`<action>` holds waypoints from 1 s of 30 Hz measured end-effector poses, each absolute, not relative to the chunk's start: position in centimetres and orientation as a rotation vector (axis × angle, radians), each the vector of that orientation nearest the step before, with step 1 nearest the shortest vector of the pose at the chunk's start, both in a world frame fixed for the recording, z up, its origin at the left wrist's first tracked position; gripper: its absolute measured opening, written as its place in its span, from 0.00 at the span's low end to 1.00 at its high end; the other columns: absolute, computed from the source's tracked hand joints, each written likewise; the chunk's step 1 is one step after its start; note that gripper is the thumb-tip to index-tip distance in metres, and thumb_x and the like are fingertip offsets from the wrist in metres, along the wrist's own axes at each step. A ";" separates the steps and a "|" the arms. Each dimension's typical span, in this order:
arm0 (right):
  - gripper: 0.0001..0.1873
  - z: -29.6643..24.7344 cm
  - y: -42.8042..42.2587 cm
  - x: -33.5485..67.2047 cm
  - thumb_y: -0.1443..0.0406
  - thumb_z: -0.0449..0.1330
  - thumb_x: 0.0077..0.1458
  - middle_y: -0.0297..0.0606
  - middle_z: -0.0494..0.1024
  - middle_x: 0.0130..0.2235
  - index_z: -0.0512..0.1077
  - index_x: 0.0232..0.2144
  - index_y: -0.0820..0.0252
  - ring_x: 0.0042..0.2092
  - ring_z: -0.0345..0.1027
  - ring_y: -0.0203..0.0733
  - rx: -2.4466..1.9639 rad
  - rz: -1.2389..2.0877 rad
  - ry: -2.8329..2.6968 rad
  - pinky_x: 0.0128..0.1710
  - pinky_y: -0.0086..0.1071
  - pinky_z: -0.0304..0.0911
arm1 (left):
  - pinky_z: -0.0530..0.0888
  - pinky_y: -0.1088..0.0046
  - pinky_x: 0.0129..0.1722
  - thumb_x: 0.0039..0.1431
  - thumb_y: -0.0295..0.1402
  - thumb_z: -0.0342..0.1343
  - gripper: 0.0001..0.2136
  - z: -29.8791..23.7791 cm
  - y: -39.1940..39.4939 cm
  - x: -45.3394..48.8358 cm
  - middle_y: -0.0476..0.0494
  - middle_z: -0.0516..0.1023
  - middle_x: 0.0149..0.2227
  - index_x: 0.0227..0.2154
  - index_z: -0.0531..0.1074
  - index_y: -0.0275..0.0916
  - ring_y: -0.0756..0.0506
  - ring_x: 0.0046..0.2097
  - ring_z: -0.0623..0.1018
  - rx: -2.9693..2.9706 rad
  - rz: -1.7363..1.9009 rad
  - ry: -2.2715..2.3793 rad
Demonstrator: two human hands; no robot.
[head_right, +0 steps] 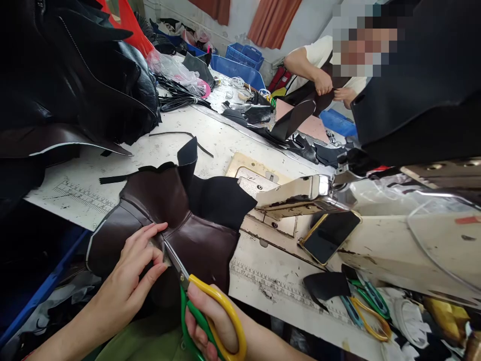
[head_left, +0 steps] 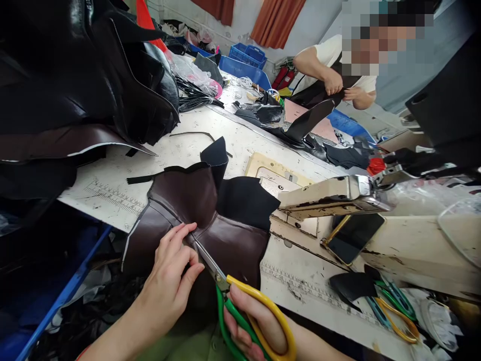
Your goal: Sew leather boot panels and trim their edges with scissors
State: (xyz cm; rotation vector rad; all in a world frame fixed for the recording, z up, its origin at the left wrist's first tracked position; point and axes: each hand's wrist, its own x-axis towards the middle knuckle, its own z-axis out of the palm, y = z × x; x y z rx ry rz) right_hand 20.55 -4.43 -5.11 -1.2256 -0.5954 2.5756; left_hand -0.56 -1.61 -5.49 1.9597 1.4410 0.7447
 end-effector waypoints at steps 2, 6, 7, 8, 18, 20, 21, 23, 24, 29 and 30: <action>0.35 -5.1 -4.5 20.5 0.36 0.53 0.52 0.24 0.56 0.09 0.65 0.18 0.62 0.08 0.47 0.27 -1.233 2.564 -0.592 0.06 0.19 0.47 | 0.68 0.47 0.56 0.66 0.30 0.45 0.07 -5.4 -1.5 -0.8 0.37 0.61 0.63 0.30 0.63 0.42 0.37 0.66 0.55 1.951 0.726 1.426; 0.36 -5.0 -4.5 20.5 0.36 0.53 0.52 0.25 0.54 0.08 0.62 0.16 0.61 0.08 0.45 0.27 -1.245 2.561 -0.594 0.06 0.20 0.44 | 0.69 0.48 0.57 0.66 0.32 0.45 0.08 -5.1 -1.3 -1.2 0.38 0.62 0.63 0.30 0.64 0.43 0.37 0.67 0.55 1.916 0.693 1.409; 0.36 -5.0 -4.5 20.6 0.36 0.53 0.52 0.25 0.54 0.07 0.62 0.15 0.61 0.08 0.45 0.27 -1.248 2.566 -0.594 0.06 0.20 0.44 | 0.69 0.49 0.57 0.66 0.33 0.45 0.08 -5.0 -1.3 -1.4 0.38 0.63 0.63 0.30 0.64 0.43 0.37 0.67 0.56 1.901 0.697 1.408; 0.36 -4.9 -4.5 20.7 0.35 0.53 0.51 0.25 0.54 0.08 0.63 0.16 0.61 0.08 0.45 0.27 -1.253 2.576 -0.593 0.06 0.20 0.44 | 0.70 0.50 0.57 0.67 0.33 0.44 0.09 -4.9 -1.2 -1.6 0.38 0.64 0.63 0.30 0.64 0.43 0.38 0.67 0.57 1.883 0.707 1.404; 0.37 -5.0 -3.6 20.7 0.34 0.52 0.49 0.27 0.59 0.10 0.68 0.21 0.64 0.09 0.51 0.29 -1.279 2.657 -0.511 0.07 0.20 0.51 | 0.73 0.59 0.55 0.67 0.38 0.44 0.13 -4.0 -0.4 -2.6 0.40 0.67 0.62 0.27 0.65 0.44 0.40 0.65 0.64 1.815 0.704 1.390; 0.37 -5.0 -3.3 20.4 0.34 0.53 0.49 0.27 0.59 0.10 0.67 0.20 0.63 0.09 0.51 0.29 -1.264 2.682 -0.484 0.06 0.21 0.51 | 0.73 0.56 0.56 0.67 0.39 0.43 0.13 -4.0 -0.5 -2.6 0.40 0.67 0.63 0.28 0.65 0.44 0.40 0.65 0.63 1.827 0.684 1.398; 0.37 -4.9 -3.3 20.3 0.34 0.53 0.49 0.27 0.59 0.09 0.67 0.20 0.63 0.08 0.50 0.29 -1.252 2.683 -0.472 0.06 0.21 0.50 | 0.73 0.55 0.56 0.67 0.39 0.43 0.13 -4.0 -0.6 -2.6 0.41 0.67 0.63 0.28 0.65 0.44 0.40 0.66 0.62 1.830 0.674 1.401; 0.36 -4.8 -3.3 20.1 0.35 0.53 0.50 0.27 0.58 0.09 0.67 0.20 0.63 0.08 0.48 0.28 -1.229 2.656 -0.459 0.06 0.20 0.49 | 0.73 0.54 0.56 0.67 0.39 0.43 0.12 -4.0 -0.7 -2.6 0.41 0.66 0.63 0.28 0.66 0.44 0.40 0.66 0.62 1.832 0.662 1.402; 0.36 -4.7 -3.3 20.0 0.36 0.53 0.50 0.26 0.57 0.09 0.67 0.20 0.64 0.08 0.48 0.28 -1.220 2.640 -0.457 0.06 0.20 0.49 | 0.73 0.54 0.56 0.67 0.38 0.44 0.12 -4.0 -0.8 -2.6 0.41 0.66 0.63 0.28 0.66 0.44 0.39 0.66 0.62 1.835 0.662 1.401; 0.36 -4.5 -3.3 19.8 0.36 0.54 0.51 0.26 0.58 0.10 0.67 0.20 0.64 0.09 0.49 0.27 -1.232 2.619 -0.472 0.07 0.19 0.48 | 0.72 0.51 0.55 0.67 0.36 0.45 0.11 -4.3 -1.0 -2.6 0.37 0.63 0.64 0.29 0.67 0.43 0.36 0.66 0.61 1.848 0.658 1.400; 0.36 -4.6 -3.2 19.7 0.35 0.53 0.51 0.27 0.58 0.10 0.67 0.20 0.64 0.09 0.50 0.28 -1.232 2.633 -0.479 0.07 0.20 0.49 | 0.72 0.51 0.56 0.67 0.36 0.45 0.11 -4.3 -1.1 -2.6 0.37 0.63 0.65 0.29 0.66 0.43 0.36 0.67 0.60 1.848 0.651 1.391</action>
